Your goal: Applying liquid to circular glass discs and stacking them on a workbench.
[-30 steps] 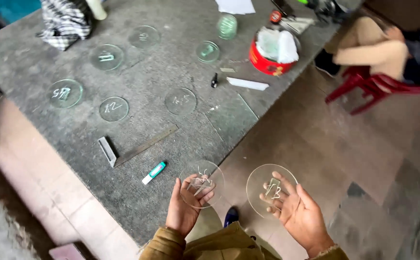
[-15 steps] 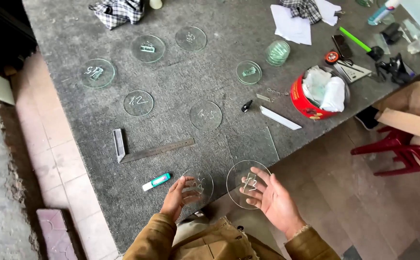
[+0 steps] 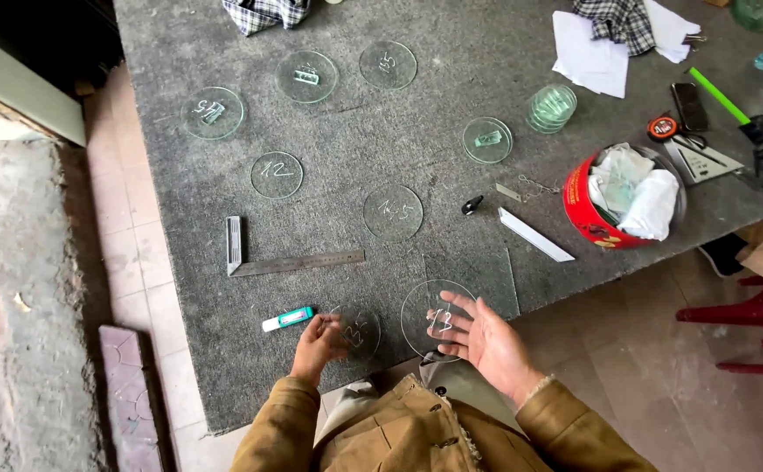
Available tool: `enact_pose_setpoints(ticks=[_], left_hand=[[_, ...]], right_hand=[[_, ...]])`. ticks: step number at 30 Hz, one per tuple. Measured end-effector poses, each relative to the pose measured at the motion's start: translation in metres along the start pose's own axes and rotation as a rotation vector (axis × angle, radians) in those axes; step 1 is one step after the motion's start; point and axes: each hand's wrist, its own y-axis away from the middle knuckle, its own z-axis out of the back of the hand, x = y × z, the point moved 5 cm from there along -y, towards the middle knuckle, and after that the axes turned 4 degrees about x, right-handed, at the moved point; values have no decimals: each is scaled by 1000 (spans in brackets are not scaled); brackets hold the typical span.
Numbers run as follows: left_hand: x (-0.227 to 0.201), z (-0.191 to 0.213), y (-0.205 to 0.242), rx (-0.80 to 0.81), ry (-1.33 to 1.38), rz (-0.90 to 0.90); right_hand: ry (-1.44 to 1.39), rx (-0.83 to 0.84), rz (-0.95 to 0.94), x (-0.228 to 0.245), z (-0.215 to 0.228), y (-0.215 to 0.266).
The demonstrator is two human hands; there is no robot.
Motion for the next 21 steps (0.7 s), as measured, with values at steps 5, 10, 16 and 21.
enact_pose_setpoints(ticks=[5,10,16,21], left_hand=[[14,2,-1,-67,-28,-63],[25,4,-2,-153,29,-141],[-39,-29,65,-290,-186,-407],[-119,-68,144,-366,-638,-1032]], right_hand=[[-56,-267,-102,15,-6,-4],[130,82,-109,19,-16,-16],[-45,-24,-174,8,0,-30],[-142,200,-175,2,-26,-28]])
